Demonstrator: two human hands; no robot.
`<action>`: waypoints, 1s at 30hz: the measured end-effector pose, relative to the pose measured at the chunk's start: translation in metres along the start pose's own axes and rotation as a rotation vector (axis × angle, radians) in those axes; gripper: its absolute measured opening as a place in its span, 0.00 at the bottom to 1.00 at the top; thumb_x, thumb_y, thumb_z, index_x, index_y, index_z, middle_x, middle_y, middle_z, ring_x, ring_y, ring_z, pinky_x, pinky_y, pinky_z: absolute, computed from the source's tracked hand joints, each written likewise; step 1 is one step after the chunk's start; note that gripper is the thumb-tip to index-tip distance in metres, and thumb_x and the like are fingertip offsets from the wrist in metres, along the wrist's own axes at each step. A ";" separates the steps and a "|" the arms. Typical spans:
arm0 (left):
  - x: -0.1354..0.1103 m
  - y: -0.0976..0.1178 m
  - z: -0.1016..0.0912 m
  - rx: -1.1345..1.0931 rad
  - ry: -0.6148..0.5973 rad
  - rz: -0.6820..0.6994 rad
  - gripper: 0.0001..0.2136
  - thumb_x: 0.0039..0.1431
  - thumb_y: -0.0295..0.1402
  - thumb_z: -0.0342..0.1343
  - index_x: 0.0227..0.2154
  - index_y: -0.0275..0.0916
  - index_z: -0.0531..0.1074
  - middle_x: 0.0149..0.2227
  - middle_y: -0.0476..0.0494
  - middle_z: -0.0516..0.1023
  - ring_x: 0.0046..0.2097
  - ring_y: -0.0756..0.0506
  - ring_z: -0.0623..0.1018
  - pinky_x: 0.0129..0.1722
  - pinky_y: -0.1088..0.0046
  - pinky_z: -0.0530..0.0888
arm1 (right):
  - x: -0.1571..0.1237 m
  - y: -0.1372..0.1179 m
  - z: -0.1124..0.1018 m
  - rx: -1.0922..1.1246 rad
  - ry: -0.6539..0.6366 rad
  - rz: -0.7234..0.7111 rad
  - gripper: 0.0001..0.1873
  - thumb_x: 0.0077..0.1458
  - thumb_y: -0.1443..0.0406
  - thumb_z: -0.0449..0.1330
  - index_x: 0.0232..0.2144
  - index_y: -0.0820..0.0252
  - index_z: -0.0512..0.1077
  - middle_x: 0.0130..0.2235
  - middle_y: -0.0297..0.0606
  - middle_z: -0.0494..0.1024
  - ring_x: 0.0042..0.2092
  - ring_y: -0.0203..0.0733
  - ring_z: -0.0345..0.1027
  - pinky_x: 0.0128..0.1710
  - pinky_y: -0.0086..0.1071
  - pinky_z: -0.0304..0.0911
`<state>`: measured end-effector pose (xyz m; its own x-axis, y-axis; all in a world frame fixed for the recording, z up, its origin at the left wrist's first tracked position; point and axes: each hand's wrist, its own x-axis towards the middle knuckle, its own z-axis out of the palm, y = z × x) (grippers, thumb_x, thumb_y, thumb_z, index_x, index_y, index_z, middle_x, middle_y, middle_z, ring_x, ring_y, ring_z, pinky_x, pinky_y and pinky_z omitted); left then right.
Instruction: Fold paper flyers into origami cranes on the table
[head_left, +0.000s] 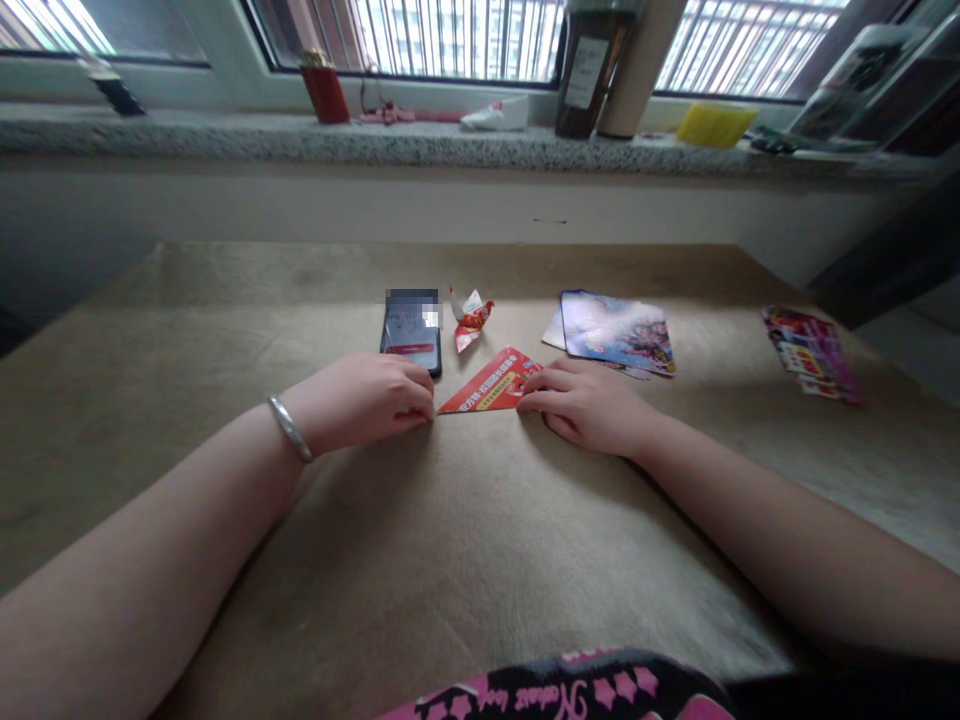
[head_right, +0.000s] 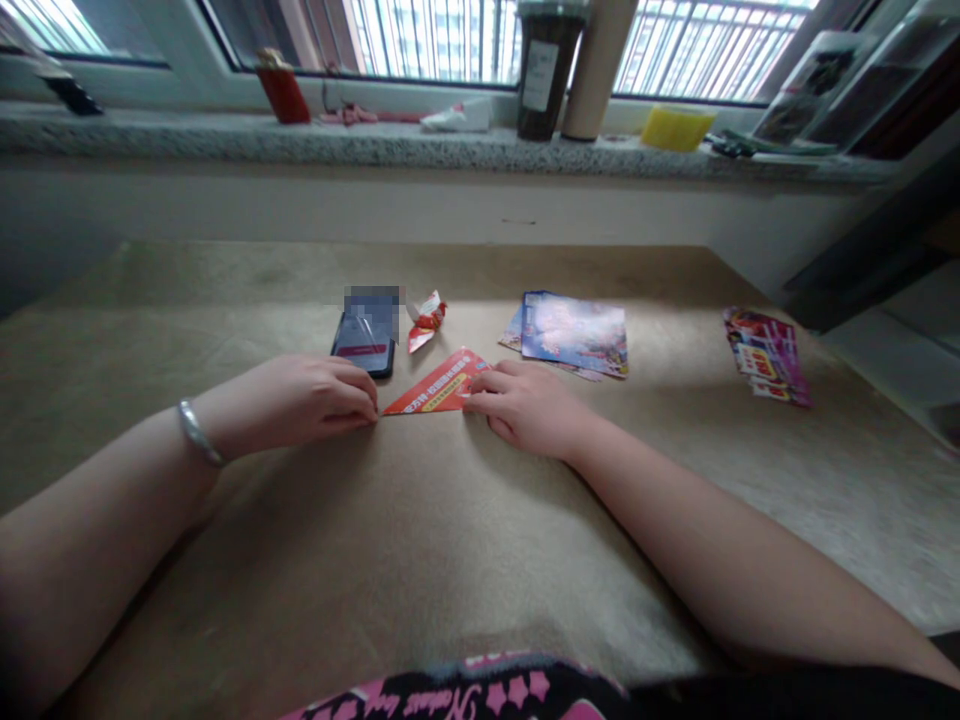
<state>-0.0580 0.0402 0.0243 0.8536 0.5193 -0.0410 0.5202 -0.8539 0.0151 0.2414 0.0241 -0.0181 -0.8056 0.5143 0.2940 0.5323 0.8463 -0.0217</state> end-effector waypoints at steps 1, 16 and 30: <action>0.000 0.001 0.000 0.003 0.004 -0.009 0.09 0.58 0.31 0.50 0.30 0.43 0.77 0.35 0.49 0.77 0.36 0.50 0.75 0.34 0.76 0.68 | 0.000 0.000 0.000 0.003 -0.001 0.002 0.16 0.56 0.71 0.51 0.43 0.56 0.75 0.47 0.41 0.76 0.44 0.44 0.64 0.42 0.38 0.63; 0.020 0.036 0.025 0.034 0.231 0.034 0.15 0.62 0.33 0.49 0.52 0.43 0.68 0.49 0.42 0.73 0.48 0.42 0.71 0.49 0.61 0.70 | 0.013 -0.011 0.001 0.013 -0.040 -0.005 0.16 0.60 0.67 0.50 0.48 0.55 0.72 0.47 0.44 0.73 0.46 0.45 0.62 0.45 0.40 0.62; 0.018 0.027 0.024 0.015 0.236 0.042 0.11 0.62 0.31 0.47 0.43 0.39 0.73 0.44 0.41 0.75 0.44 0.45 0.72 0.47 0.64 0.71 | 0.004 -0.005 -0.010 0.023 -0.037 0.007 0.16 0.57 0.70 0.51 0.43 0.56 0.75 0.42 0.43 0.75 0.42 0.43 0.63 0.41 0.37 0.62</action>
<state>-0.0294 0.0260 0.0002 0.8579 0.4757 0.1944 0.4854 -0.8743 -0.0028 0.2378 0.0208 -0.0076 -0.8112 0.5247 0.2580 0.5322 0.8454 -0.0459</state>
